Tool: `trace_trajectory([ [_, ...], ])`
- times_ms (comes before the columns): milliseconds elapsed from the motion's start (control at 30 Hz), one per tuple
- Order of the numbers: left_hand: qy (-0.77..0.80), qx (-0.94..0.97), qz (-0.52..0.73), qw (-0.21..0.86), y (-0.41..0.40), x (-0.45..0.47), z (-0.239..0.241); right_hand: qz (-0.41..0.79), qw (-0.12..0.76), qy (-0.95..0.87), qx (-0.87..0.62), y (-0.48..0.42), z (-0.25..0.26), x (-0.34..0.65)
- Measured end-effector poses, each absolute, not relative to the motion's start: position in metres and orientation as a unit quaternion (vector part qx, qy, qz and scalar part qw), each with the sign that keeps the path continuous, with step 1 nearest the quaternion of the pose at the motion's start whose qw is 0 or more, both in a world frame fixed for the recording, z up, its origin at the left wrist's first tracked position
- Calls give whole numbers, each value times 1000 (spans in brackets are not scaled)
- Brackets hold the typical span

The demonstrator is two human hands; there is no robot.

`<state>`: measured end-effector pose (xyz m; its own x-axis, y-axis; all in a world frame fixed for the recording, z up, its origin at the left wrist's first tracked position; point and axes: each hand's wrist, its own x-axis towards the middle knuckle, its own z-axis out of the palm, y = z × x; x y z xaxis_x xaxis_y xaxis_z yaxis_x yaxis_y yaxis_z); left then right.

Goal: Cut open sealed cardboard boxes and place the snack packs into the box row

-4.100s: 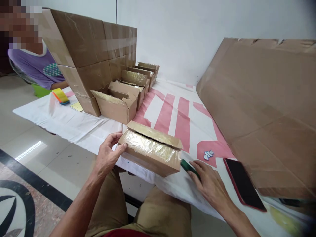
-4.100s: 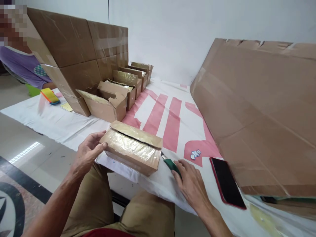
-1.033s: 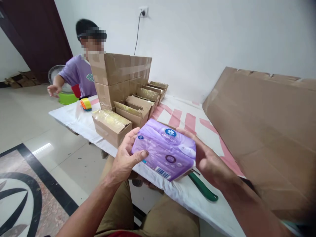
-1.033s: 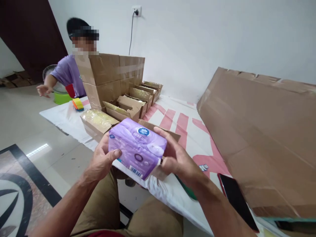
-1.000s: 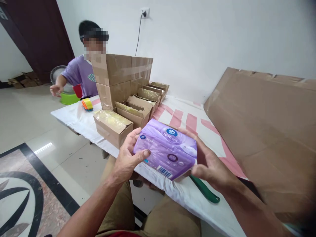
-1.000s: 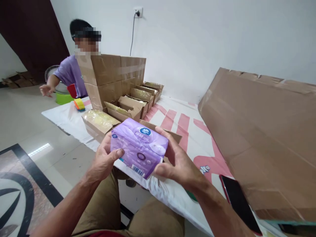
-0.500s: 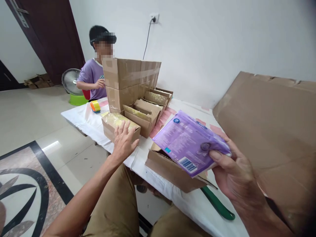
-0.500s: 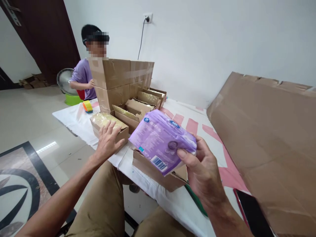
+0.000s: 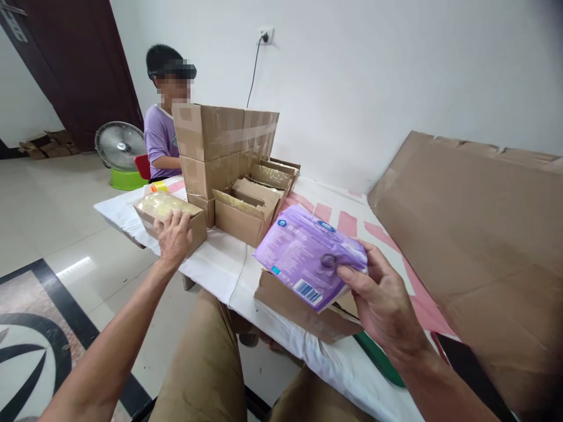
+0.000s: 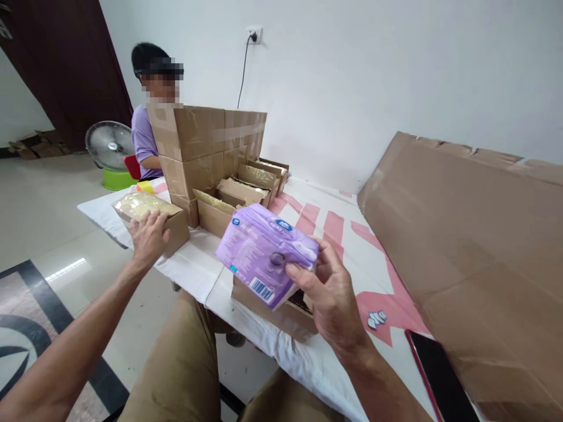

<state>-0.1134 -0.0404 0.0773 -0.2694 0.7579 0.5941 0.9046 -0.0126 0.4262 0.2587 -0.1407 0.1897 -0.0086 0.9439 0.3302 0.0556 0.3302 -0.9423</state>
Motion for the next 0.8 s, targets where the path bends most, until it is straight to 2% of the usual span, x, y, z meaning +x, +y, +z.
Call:
trace_trajectory([
  [67, -693, -576, -424, 88, -44, -115, 90, 406, 564, -588, -414, -139, 189, 253],
  [133, -649, -582, -488, 34, -59, -105, 108, 423, 562, -587, -401, -136, 189, 248],
  [267, -463, -640, -579, -204, -107, -70, 145, 428, 532, -632, -366, -139, 192, 235],
  [400, -370, -643, -579, -337, -136, -47, 158, 390, 499, -695, -340, -150, 197, 221],
  [633, -357, -605, -605, -375, -126, -53, 135, 277, 356, -808, -379, -127, 211, 206],
  [800, -356, -555, -679, -322, -121, -64, 142, 180, 334, -852, -360, -113, 244, 184],
])
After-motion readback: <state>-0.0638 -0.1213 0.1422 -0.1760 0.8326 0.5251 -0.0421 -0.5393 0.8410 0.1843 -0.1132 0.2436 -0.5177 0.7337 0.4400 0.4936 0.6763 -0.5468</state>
